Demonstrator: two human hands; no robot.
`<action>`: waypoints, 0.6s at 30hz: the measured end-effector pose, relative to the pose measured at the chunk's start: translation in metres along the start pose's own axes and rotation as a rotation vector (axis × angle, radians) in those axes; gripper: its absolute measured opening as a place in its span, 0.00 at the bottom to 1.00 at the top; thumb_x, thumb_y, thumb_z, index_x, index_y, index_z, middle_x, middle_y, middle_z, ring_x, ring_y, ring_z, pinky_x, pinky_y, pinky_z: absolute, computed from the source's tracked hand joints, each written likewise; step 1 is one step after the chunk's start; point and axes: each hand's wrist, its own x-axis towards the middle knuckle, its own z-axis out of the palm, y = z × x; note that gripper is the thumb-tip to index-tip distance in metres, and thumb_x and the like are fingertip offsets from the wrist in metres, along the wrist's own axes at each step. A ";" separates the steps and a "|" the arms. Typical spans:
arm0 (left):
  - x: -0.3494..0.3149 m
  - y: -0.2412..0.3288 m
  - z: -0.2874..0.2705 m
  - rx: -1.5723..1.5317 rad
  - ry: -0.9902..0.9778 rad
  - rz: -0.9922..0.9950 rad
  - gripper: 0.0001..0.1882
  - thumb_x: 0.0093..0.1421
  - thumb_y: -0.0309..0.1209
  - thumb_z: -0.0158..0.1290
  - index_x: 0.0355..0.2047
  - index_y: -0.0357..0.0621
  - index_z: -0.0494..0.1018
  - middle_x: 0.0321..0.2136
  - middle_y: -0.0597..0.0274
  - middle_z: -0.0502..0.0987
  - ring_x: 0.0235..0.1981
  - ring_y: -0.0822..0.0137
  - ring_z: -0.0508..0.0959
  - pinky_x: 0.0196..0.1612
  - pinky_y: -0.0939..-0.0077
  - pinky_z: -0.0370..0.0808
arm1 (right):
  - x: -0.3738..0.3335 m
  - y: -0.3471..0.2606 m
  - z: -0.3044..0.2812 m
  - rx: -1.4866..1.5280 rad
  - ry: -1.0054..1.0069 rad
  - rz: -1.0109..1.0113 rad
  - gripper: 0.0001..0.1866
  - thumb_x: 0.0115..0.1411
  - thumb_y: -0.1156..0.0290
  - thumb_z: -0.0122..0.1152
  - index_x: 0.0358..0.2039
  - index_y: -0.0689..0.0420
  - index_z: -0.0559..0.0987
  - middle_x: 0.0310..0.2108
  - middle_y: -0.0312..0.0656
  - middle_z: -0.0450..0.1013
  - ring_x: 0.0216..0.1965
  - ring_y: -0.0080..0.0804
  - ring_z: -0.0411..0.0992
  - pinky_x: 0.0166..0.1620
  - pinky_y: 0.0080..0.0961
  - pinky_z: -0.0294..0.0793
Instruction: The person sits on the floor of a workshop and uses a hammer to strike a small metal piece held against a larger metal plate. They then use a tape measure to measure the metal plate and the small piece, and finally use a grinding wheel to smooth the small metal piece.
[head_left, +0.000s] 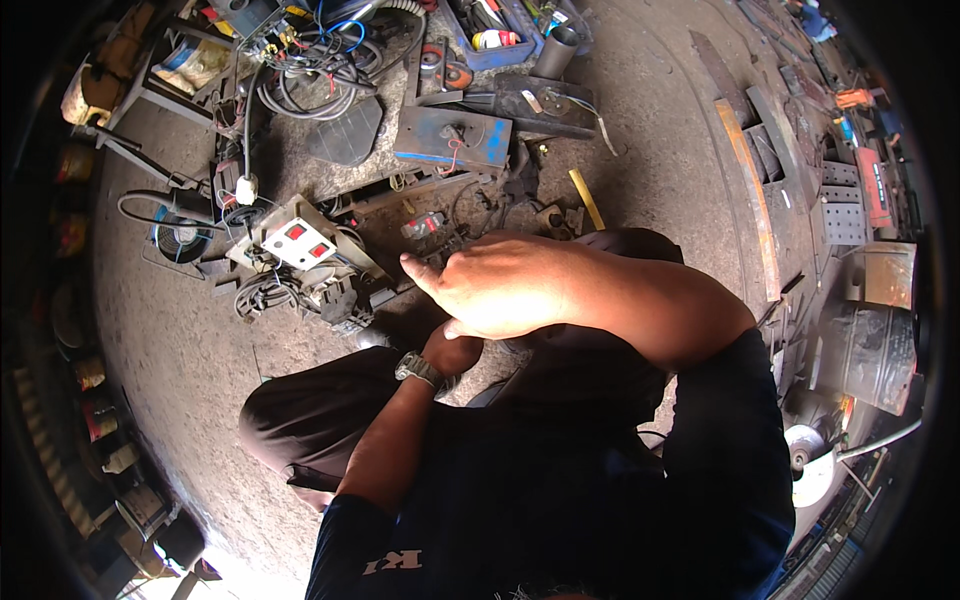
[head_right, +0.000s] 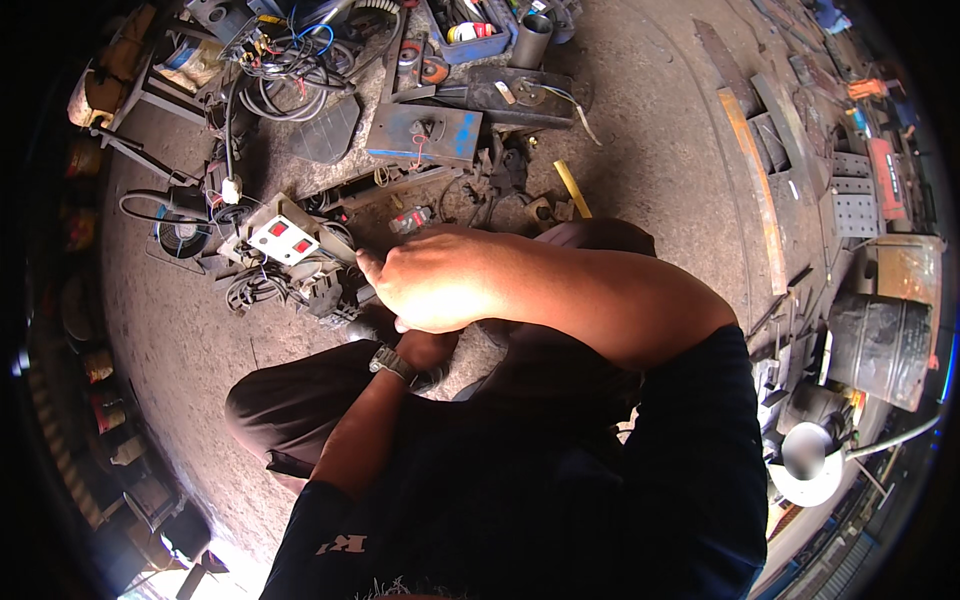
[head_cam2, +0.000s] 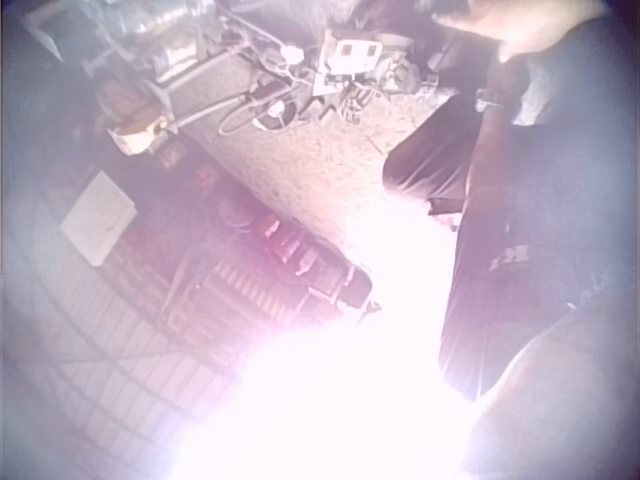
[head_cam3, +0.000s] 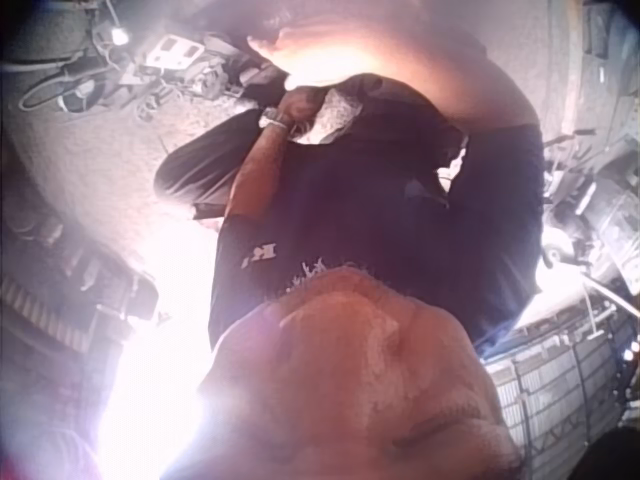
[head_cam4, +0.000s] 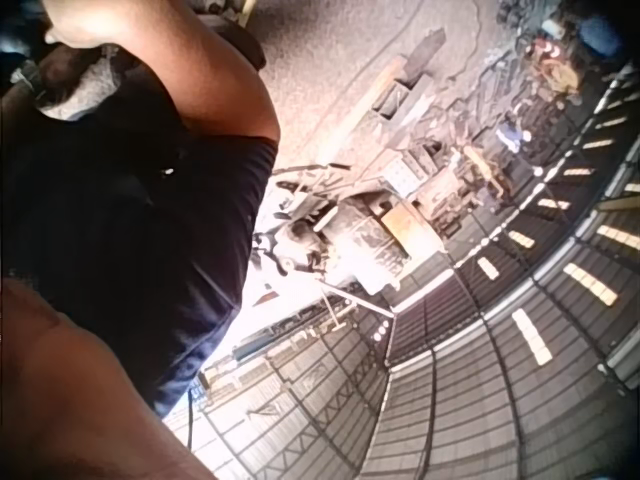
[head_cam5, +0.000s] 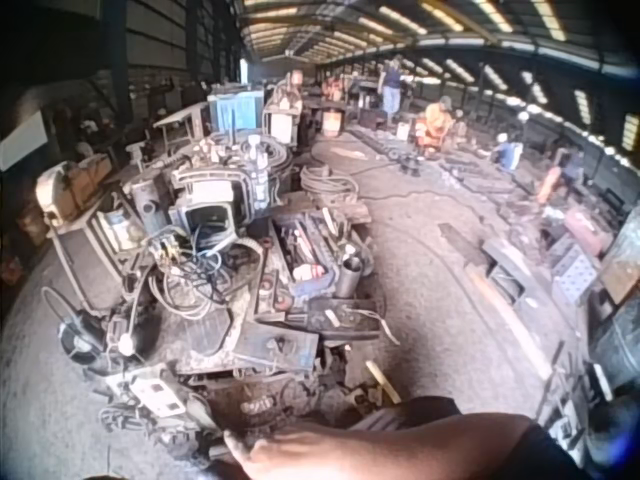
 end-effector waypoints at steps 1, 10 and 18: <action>-0.001 0.000 0.000 0.001 0.001 0.003 0.17 0.70 0.39 0.42 0.39 0.39 0.74 0.34 0.39 0.79 0.39 0.39 0.77 0.43 0.50 0.75 | 0.000 0.000 0.000 0.005 0.006 -0.007 0.44 0.66 0.57 0.61 0.69 0.76 0.54 0.25 0.57 0.77 0.31 0.53 0.81 0.39 0.44 0.81; 0.005 0.024 -0.015 -0.032 -0.050 -0.073 0.11 0.65 0.31 0.44 0.36 0.39 0.75 0.34 0.42 0.80 0.38 0.40 0.78 0.42 0.51 0.75 | -0.002 0.000 -0.001 0.008 0.004 0.006 0.44 0.66 0.58 0.62 0.69 0.76 0.55 0.24 0.57 0.77 0.31 0.52 0.81 0.38 0.44 0.81; 0.004 0.014 -0.009 0.036 -0.034 -0.003 0.11 0.65 0.30 0.44 0.37 0.39 0.75 0.34 0.41 0.79 0.37 0.41 0.78 0.41 0.51 0.76 | -0.001 0.000 -0.001 0.004 0.002 0.007 0.43 0.66 0.58 0.62 0.69 0.76 0.55 0.25 0.58 0.78 0.32 0.52 0.81 0.39 0.44 0.81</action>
